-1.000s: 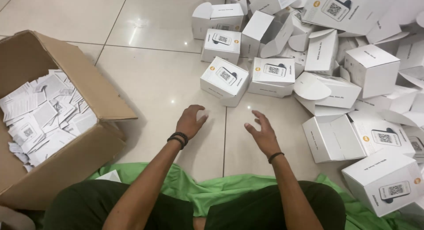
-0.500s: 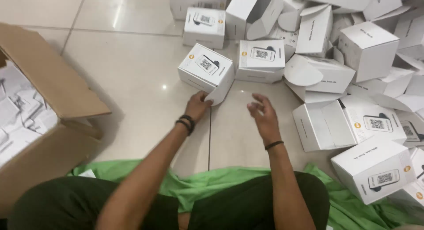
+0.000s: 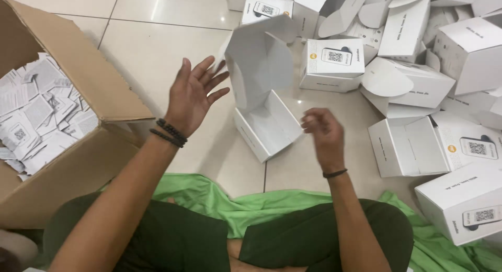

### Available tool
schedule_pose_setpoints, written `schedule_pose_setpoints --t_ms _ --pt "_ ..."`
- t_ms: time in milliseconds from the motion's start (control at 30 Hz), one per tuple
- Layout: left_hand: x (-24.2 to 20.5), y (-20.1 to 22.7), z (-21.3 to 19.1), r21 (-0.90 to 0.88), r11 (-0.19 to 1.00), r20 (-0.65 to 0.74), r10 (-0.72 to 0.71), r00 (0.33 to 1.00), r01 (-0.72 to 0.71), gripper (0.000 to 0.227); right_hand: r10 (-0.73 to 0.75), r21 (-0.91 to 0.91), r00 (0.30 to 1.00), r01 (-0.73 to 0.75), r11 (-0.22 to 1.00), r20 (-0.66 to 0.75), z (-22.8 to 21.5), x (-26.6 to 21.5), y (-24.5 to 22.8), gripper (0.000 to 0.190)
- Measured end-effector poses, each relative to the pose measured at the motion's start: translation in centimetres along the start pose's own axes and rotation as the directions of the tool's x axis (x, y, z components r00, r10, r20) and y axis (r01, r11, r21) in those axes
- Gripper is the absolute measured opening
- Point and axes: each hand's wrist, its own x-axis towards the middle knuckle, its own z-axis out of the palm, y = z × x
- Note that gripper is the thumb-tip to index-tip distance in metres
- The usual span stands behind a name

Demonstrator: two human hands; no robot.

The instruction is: The person packs manuals into product boxes while sitting on the floor.

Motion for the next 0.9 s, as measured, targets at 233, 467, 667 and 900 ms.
schedule_pose_setpoints --t_ms 233,467,667,900 --pt "0.8 -5.7 -2.3 0.498 0.865 -0.121 0.003 0.993 0.059 0.094 -0.204 -0.569 0.761 0.608 0.554 0.615 5.2 -4.5 -0.1 0.024" --pt "-1.1 -8.9 -3.1 0.961 0.277 -0.011 -0.013 1.0 0.014 0.082 -0.017 -0.579 0.665 0.663 0.475 0.747 8.3 -7.6 0.6 0.024" --pt "-2.8 -7.8 -1.5 0.999 0.002 0.052 -0.01 0.999 -0.051 0.08 -0.076 -0.538 0.646 0.689 0.486 0.759 9.1 -9.4 0.7 0.023" --pt "-2.8 -5.1 -1.8 0.965 -0.238 0.106 -0.028 0.994 -0.11 0.06 -0.054 -0.529 0.614 0.718 0.453 0.787 10.1 -10.2 -0.6 0.016"
